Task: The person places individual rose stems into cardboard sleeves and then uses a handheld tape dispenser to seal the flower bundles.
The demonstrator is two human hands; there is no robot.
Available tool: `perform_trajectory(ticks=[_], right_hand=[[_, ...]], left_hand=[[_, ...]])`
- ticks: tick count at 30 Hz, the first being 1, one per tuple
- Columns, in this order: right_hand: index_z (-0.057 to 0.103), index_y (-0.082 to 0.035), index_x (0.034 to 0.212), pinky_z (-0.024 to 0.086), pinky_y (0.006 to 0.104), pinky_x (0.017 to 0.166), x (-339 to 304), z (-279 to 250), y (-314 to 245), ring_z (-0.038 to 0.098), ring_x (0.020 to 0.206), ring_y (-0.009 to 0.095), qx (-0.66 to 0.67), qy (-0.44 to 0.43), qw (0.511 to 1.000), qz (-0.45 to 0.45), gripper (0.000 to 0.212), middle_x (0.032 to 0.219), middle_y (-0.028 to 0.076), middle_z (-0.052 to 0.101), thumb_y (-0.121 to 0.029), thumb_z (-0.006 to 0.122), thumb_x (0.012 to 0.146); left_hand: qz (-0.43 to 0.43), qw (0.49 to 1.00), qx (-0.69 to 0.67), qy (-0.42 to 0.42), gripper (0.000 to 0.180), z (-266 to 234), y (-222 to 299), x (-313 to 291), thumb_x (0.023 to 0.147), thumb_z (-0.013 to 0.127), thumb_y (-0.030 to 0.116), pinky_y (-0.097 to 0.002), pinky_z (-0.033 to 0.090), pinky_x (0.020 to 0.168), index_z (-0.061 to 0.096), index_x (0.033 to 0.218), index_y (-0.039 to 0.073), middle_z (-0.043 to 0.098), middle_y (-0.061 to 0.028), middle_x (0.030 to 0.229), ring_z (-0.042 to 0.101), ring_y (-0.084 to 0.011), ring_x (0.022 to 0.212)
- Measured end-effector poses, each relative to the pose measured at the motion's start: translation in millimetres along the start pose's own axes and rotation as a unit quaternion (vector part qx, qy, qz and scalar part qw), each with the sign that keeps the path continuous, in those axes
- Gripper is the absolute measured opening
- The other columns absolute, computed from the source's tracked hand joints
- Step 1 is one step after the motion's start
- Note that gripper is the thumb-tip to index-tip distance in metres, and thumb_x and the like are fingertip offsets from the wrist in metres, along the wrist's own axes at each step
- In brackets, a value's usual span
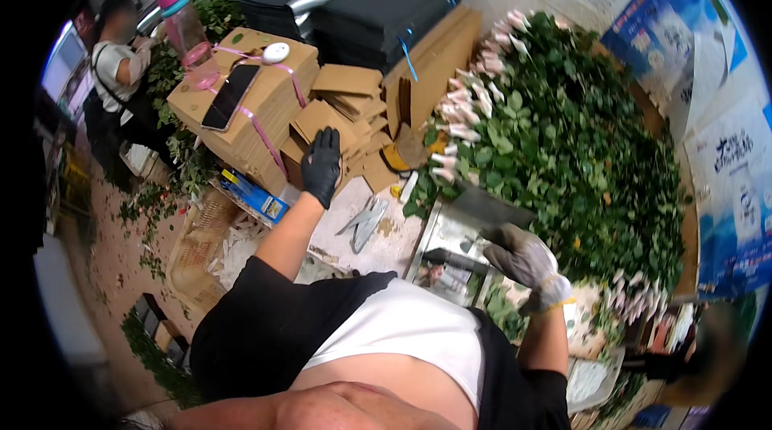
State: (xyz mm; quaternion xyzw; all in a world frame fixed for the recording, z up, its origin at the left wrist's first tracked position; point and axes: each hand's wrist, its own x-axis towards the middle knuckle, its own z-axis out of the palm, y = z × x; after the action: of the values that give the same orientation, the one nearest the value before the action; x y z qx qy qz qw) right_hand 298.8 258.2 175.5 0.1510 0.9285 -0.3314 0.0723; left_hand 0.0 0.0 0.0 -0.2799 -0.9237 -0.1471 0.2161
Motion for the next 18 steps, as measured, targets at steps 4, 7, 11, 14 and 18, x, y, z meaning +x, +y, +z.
perform_trajectory(ticks=[4, 7, 11, 14, 18], right_hand=[[0.059, -0.005, 0.114, 0.051, 0.0373, 0.081, 106, -7, -74, 0.062, 0.094, 0.034, -0.005, -0.017, 0.96, -0.281, 0.031, 0.106, 0.018, 0.063, -0.02, 0.057, 0.087], [0.056, -0.004, 0.12, 0.049, 0.0389, 0.089, 166, -26, -105, 0.06, 0.104, 0.032, -0.094, 0.012, 0.943, -0.321, 0.039, 0.114, 0.019, 0.061, -0.015, 0.061, 0.083], [0.065, -0.011, 0.107, 0.052, 0.0391, 0.072, 275, -43, -133, 0.066, 0.084, 0.032, -0.176, 0.106, 0.946, -0.25, 0.03, 0.092, 0.014, 0.069, -0.033, 0.055, 0.09], [0.066, -0.007, 0.098, 0.051, 0.0424, 0.07, 326, -27, -98, 0.064, 0.08, 0.036, -0.106, 0.276, 0.94, -0.171, 0.033, 0.084, 0.02, 0.067, -0.036, 0.054, 0.09], [0.066, -0.005, 0.105, 0.05, 0.0421, 0.078, 312, 20, -61, 0.065, 0.087, 0.032, -0.079, 0.064, 0.995, -0.006, 0.048, 0.093, 0.02, 0.067, -0.048, 0.054, 0.088]], left_hand=[[0.001, 1.0, 0.01, 0.015, 0.052, -42, -28, 0, 0.077, 0.054, 0.009, -0.0401, 0.036, 0.103, 0.049, 0.128, 0.003, 0.049, -0.0169, 0.131, 0.044, -0.033, 0.125], [-0.022, 0.99, -0.087, 0.111, 0.056, -58, -5, -15, 0.075, 0.054, 0.001, -0.0404, 0.038, 0.102, 0.05, 0.131, 0.008, 0.051, -0.0159, 0.129, 0.046, -0.0342, 0.123], [0.012, 0.98, -0.115, 0.16, 0.051, -126, 3, -41, 0.074, 0.053, -0.004, -0.036, 0.05, 0.086, 0.062, 0.122, 0.012, 0.059, -0.0146, 0.119, 0.059, -0.0305, 0.107], [-0.012, 0.983, -0.186, 0.003, 0.047, -148, 3, -85, 0.075, 0.056, -0.004, -0.0357, 0.051, 0.084, 0.065, 0.117, 0.015, 0.063, -0.0131, 0.112, 0.062, -0.0274, 0.099], [-0.066, 0.881, -0.406, -0.233, 0.037, -137, 2, -116, 0.077, 0.067, -0.001, -0.0314, 0.052, 0.076, 0.065, 0.114, 0.007, 0.069, -0.0139, 0.096, 0.066, -0.0245, 0.086]])
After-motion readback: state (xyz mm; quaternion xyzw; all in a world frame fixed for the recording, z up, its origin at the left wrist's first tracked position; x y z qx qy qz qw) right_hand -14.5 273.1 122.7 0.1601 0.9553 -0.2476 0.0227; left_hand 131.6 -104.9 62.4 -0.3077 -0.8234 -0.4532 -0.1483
